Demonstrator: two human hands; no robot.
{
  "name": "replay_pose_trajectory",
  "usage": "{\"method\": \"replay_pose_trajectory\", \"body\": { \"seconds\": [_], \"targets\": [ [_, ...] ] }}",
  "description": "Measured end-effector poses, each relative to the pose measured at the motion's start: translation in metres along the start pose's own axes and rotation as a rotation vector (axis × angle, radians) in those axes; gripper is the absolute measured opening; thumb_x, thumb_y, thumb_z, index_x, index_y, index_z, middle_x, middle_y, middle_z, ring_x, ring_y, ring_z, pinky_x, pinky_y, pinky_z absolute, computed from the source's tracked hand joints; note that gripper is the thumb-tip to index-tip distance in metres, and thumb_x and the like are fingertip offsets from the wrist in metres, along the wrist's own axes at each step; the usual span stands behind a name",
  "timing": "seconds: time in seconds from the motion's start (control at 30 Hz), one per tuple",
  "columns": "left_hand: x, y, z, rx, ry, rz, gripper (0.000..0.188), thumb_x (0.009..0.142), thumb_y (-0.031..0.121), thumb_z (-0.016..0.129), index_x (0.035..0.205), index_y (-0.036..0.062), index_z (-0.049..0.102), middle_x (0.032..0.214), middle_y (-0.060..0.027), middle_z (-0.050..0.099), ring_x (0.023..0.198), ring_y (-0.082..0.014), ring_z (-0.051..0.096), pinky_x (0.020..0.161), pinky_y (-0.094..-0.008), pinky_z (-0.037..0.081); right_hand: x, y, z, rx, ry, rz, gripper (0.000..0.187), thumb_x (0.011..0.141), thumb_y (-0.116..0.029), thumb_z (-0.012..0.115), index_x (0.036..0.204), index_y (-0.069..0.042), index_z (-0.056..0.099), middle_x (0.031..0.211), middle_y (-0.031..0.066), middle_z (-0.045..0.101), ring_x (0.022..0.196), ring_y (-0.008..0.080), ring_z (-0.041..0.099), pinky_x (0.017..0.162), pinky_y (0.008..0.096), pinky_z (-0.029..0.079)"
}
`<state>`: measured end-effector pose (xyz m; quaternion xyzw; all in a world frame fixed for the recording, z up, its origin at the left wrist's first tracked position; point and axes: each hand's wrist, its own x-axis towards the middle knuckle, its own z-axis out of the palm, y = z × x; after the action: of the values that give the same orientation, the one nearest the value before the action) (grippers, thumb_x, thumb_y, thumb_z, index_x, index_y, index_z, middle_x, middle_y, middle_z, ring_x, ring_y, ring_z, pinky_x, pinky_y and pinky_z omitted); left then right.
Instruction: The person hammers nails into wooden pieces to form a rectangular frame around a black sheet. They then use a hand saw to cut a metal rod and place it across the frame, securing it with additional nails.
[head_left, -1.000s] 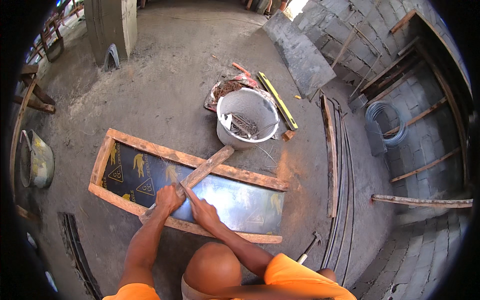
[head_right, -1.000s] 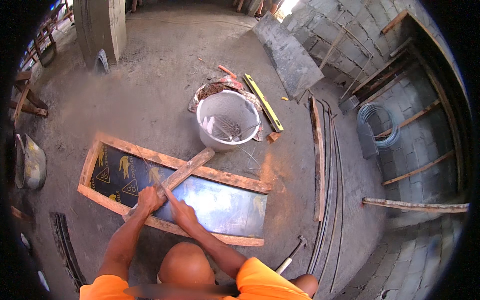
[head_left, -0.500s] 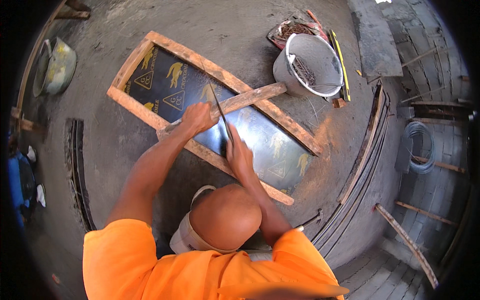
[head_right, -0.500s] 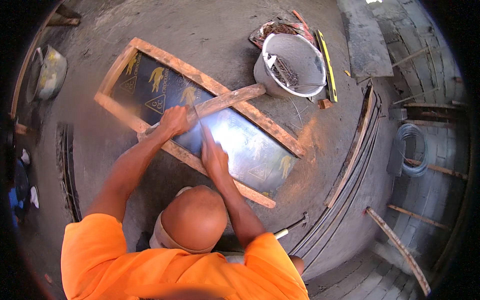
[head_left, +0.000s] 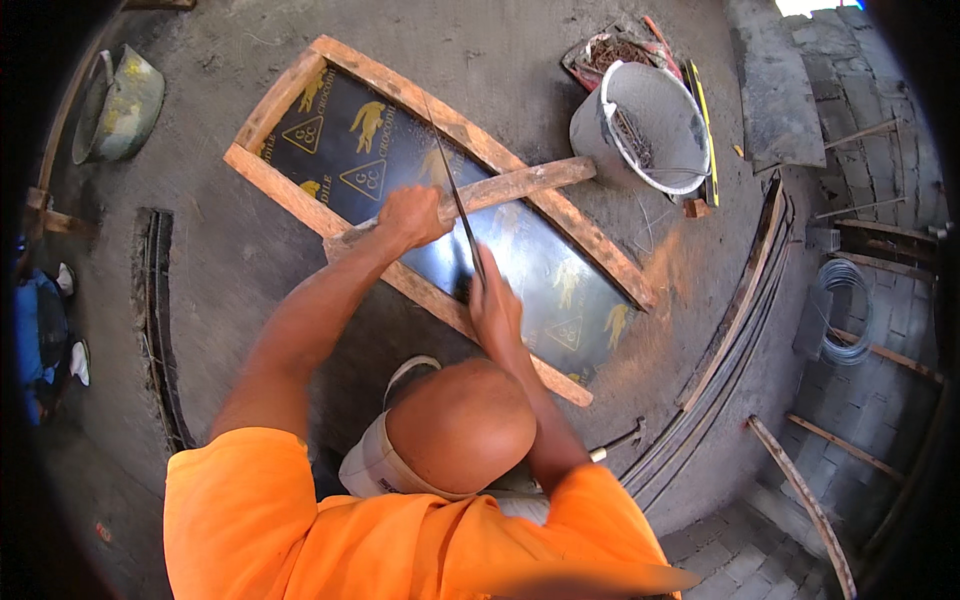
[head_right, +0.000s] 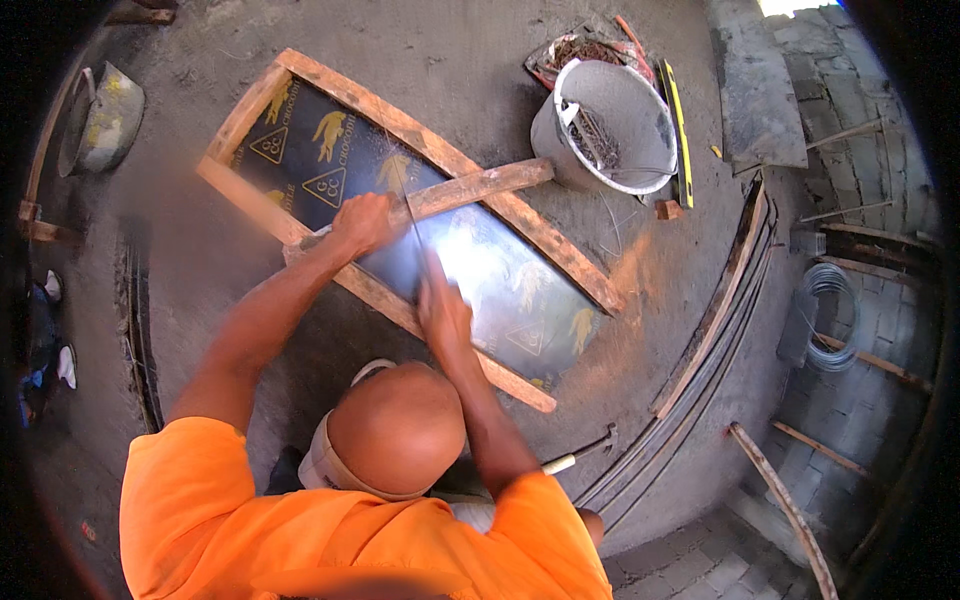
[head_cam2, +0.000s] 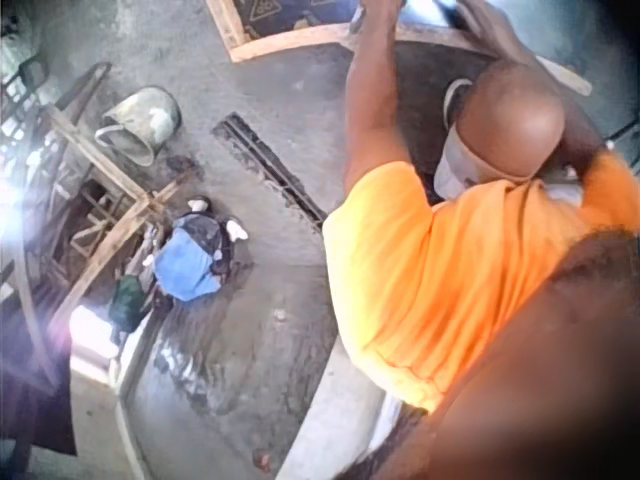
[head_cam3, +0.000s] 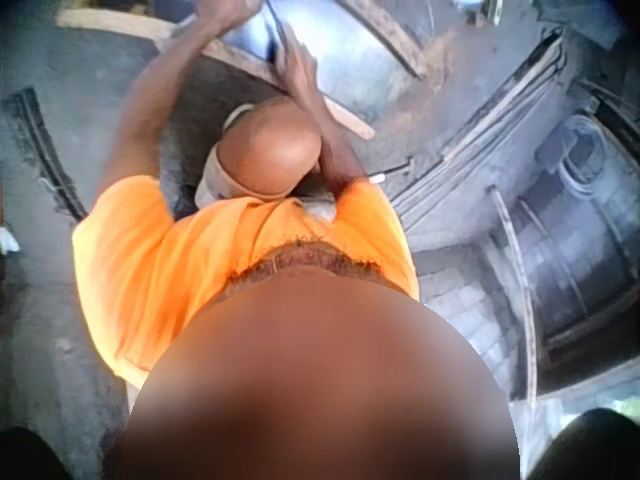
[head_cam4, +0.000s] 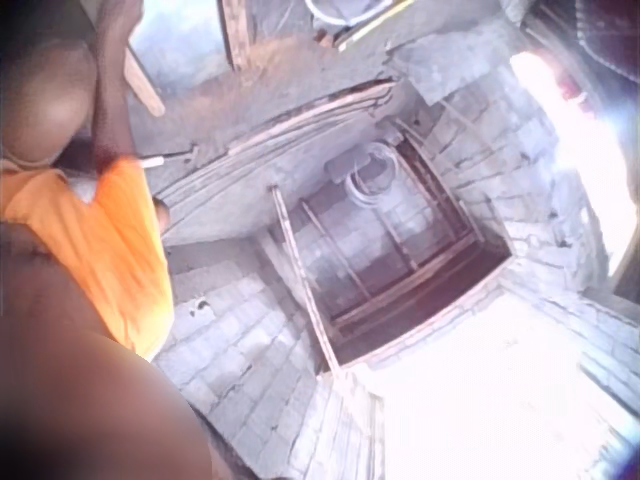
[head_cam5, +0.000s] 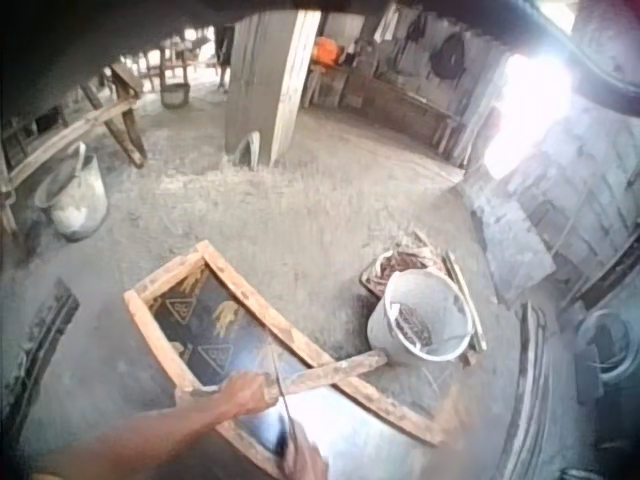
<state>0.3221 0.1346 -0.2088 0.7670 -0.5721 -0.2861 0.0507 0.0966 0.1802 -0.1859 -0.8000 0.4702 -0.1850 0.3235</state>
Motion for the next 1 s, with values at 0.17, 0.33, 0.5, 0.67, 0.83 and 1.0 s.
{"method": "replay_pose_trajectory", "body": {
  "seconds": [0.17, 0.33, 0.5, 0.67, 0.83, 1.0],
  "targets": [
    [-0.005, 0.002, -0.005, -0.043, -0.009, -0.035, 0.050, 0.085, 0.042, 0.074, 0.107, -0.0031, 0.074, 0.101, -0.0297, 0.074, 0.097, -0.0461, 0.073, 0.087, -0.0533, 0.059, 0.002, 0.026, 0.023, -0.059, -0.077, 0.084, 0.058, 0.101, -0.010, 0.062, 0.156, -0.017, 0.044, 0.097, 0.0307, 0.069, 0.090, 0.0500, 0.067, 0.077, 0.0564, 0.053],
    [0.004, -0.004, 0.001, -0.042, -0.047, 0.007, 0.054, 0.089, 0.047, 0.068, 0.108, -0.0036, 0.073, 0.103, -0.0316, 0.074, 0.099, -0.0479, 0.073, 0.090, -0.0544, 0.058, -0.164, 0.014, -0.069, -0.076, -0.082, 0.116, 0.061, 0.101, -0.006, 0.063, 0.159, -0.016, 0.047, 0.104, 0.0301, 0.071, 0.090, 0.0441, 0.073, 0.076, 0.0500, 0.057],
    [0.002, -0.001, 0.000, -0.032, -0.042, -0.030, 0.053, 0.088, 0.045, 0.070, 0.111, -0.0020, 0.073, 0.102, -0.0310, 0.074, 0.100, -0.0467, 0.073, 0.090, -0.0533, 0.059, -0.036, -0.002, -0.022, 0.016, -0.108, 0.100, 0.062, 0.103, -0.015, 0.056, 0.162, -0.023, 0.037, 0.098, 0.0338, 0.068, 0.086, 0.0501, 0.069, 0.072, 0.0583, 0.055],
    [-0.002, 0.005, -0.007, -0.024, -0.027, -0.070, 0.051, 0.085, 0.044, 0.076, 0.111, -0.0001, 0.075, 0.106, -0.0300, 0.074, 0.103, -0.0453, 0.073, 0.090, -0.0529, 0.059, 0.034, 0.024, 0.037, -0.105, -0.138, 0.144, 0.058, 0.104, -0.014, 0.057, 0.159, -0.021, 0.041, 0.102, 0.0322, 0.069, 0.093, 0.0508, 0.068, 0.081, 0.0564, 0.054],
    [0.005, 0.000, -0.001, -0.010, -0.053, -0.045, 0.052, 0.086, 0.043, 0.076, 0.111, -0.0025, 0.073, 0.103, -0.0291, 0.075, 0.100, -0.0443, 0.074, 0.089, -0.0518, 0.059, -0.132, 0.006, -0.067, -0.104, -0.199, 0.217, 0.065, 0.103, -0.010, 0.061, 0.163, -0.022, 0.038, 0.106, 0.0344, 0.069, 0.094, 0.0484, 0.071, 0.077, 0.0550, 0.057],
    [0.007, -0.006, 0.005, -0.034, -0.033, -0.006, 0.050, 0.086, 0.043, 0.075, 0.111, -0.0014, 0.073, 0.101, -0.0276, 0.075, 0.098, -0.0427, 0.074, 0.087, -0.0525, 0.060, -0.054, -0.023, -0.057, -0.116, -0.283, 0.297, 0.064, 0.102, -0.009, 0.061, 0.161, -0.020, 0.040, 0.105, 0.0337, 0.070, 0.093, 0.0494, 0.071, 0.077, 0.0547, 0.057]
  ]
}}
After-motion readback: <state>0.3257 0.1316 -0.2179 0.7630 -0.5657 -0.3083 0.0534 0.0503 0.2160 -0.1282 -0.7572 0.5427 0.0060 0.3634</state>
